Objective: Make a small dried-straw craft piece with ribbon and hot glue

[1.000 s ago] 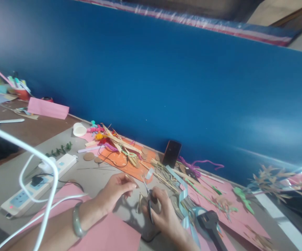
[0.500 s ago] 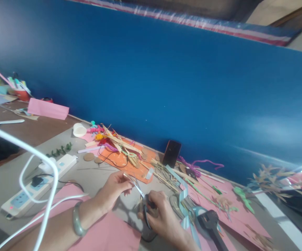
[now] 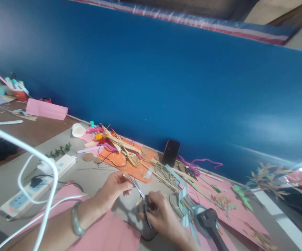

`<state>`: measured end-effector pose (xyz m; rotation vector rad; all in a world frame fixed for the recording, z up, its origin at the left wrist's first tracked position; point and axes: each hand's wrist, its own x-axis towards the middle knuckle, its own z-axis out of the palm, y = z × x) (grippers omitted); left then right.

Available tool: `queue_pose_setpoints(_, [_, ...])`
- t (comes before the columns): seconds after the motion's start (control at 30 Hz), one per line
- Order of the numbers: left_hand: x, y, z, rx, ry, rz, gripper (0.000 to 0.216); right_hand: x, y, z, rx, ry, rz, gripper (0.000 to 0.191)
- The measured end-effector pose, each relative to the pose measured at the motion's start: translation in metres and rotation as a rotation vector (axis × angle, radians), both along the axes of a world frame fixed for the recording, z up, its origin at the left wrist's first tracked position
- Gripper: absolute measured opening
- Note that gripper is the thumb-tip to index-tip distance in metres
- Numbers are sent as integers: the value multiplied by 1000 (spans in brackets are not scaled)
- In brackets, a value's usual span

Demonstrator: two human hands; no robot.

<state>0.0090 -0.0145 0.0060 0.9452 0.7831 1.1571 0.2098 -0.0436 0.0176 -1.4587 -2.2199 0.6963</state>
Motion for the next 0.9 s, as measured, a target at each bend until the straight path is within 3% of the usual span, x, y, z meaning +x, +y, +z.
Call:
queue_pose_setpoints(0.5, [-1, 0, 0, -6, 42, 10, 8, 4, 4, 3, -6, -28, 29, 28])
queue_pose_setpoints(0.9, [-1, -1, 1, -32, 6, 13, 16, 11, 11, -11, 19, 4, 13, 34])
